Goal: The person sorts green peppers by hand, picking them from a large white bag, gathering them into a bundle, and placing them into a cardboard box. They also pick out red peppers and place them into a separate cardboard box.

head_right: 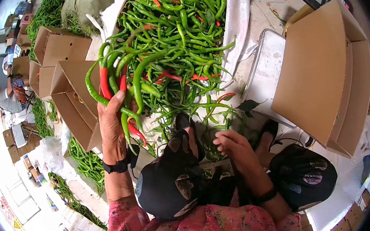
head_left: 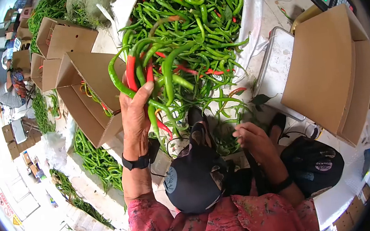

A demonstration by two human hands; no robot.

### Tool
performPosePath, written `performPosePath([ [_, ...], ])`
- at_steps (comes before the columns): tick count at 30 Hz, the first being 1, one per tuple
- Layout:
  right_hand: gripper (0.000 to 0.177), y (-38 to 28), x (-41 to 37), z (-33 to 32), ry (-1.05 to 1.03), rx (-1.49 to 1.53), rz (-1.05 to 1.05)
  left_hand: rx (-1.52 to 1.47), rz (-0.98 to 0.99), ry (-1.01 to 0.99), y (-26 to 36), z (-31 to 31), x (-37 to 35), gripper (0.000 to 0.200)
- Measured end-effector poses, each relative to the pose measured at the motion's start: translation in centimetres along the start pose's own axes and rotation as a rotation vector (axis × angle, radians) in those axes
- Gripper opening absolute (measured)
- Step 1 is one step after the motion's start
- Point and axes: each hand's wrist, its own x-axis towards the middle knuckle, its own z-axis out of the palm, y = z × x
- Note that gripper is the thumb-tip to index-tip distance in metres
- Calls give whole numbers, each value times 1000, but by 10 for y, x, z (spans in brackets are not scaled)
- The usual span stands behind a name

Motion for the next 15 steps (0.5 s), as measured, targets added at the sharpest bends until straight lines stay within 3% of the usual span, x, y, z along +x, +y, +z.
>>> performPosePath([
  [2, 31, -14, 0, 14, -52, -53, -64, 55, -19, 4, 9, 9, -7, 66],
  [4, 38, -43, 1, 47, -156, -297, -207, -37, 111, -62, 12, 33, -16, 72],
  [5, 39, -49, 3, 65, -148, -235, -314, -54, 131, -102, 12, 41, -17, 77],
  [6, 41, -55, 6, 84, -143, -173, -417, -2, 8, -161, 10, 31, -16, 76],
  [8, 43, -87, 10, 118, -387, 152, -382, -115, -99, -212, 2, 38, -16, 75],
  [10, 40, -94, 43, 127, -331, 101, -325, -283, -99, -289, -10, 41, -14, 71],
  [11, 37, -98, 51, 130, -306, 127, -416, -279, -90, -273, -17, 38, -11, 70],
  [14, 26, -95, 75, 122, -245, 151, -433, -264, -31, -224, -34, 30, 1, 64],
  [15, 20, -97, 78, 115, -113, 98, -429, -242, -58, -222, -38, 21, 5, 62],
])
